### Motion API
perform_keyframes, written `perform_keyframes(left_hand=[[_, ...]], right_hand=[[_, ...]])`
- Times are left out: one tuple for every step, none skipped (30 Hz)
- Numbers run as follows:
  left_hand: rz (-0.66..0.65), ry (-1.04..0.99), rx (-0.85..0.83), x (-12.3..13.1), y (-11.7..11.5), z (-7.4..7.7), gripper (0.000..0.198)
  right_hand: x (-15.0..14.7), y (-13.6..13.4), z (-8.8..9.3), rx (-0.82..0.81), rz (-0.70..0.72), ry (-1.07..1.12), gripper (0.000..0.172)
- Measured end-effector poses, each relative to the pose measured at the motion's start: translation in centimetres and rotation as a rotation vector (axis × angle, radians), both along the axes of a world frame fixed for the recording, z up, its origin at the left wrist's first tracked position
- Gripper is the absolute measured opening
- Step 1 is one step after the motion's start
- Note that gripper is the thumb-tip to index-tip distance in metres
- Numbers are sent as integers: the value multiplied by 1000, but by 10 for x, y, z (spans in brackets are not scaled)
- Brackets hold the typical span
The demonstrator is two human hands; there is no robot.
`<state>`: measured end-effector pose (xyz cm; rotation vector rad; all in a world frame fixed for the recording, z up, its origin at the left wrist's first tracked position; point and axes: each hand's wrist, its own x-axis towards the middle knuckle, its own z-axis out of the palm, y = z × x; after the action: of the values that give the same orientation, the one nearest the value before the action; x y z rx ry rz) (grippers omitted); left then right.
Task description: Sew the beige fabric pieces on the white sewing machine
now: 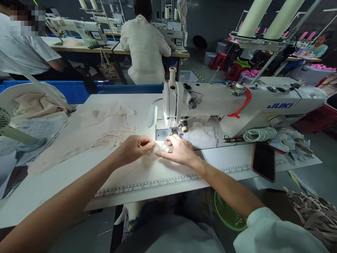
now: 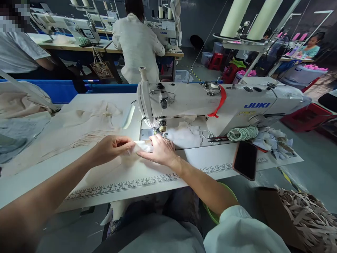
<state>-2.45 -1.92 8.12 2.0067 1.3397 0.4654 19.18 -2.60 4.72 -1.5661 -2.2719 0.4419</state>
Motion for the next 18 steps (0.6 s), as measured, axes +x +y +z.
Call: perform_keyframes(left_hand=[[26, -12, 0, -1, -7, 1, 45], [63, -24, 5, -3, -13, 1, 46], [109, -40, 8, -6, -17, 0, 46], [160, -56, 4, -11, -21, -3, 46], [206, -66, -13, -16, -23, -6, 47], [240, -60, -41, -24, -24, -9, 48], [261, -33, -70, -32, -25, -12, 49], [271, 18, -87, -41, -25, -15, 49], [265, 86, -88, -49, -25, -16, 47], [248, 163, -69, -57, -25, -17, 45], [230, 244, -37, -64, -24, -17, 41], [218, 326, 1, -69, -22, -16, 37], [210, 404, 42, -72, -19, -14, 33], [211, 475, 93, -73, -16, -12, 29], [223, 533, 160, -72, -11, -11, 27], [249, 578, 244, -69, -4, -10, 26], [282, 611, 336, -65, 3, -10, 27], [317, 635, 421, -59, 11, -12, 29]], right_hand=[[-2, -1, -2, 18, 14, 22, 34], [-3, -1, -4, 38, 31, 51, 24], [-2, 0, -7, 57, 48, 86, 17], [-1, 0, -10, 69, 63, 125, 19], [1, 1, -12, 75, 76, 169, 24], [4, 2, -15, 73, 90, 213, 27], [6, 3, -18, 71, 105, 249, 27], [8, 5, -20, 76, 124, 265, 25], [9, 6, -22, 90, 141, 254, 20], [10, 7, -24, 115, 158, 215, 16], [9, 8, -26, 150, 177, 153, 12], [9, 8, -27, 193, 193, 79, 11], [8, 9, -28, 243, 204, 3, 14], [7, 9, -29, 293, 214, -64, 19], [6, 9, -29, 340, 221, -118, 22], [6, 8, -29, 381, 221, -159, 25], [6, 8, -28, 413, 216, -188, 26], [7, 7, -28, 432, 209, -208, 26]])
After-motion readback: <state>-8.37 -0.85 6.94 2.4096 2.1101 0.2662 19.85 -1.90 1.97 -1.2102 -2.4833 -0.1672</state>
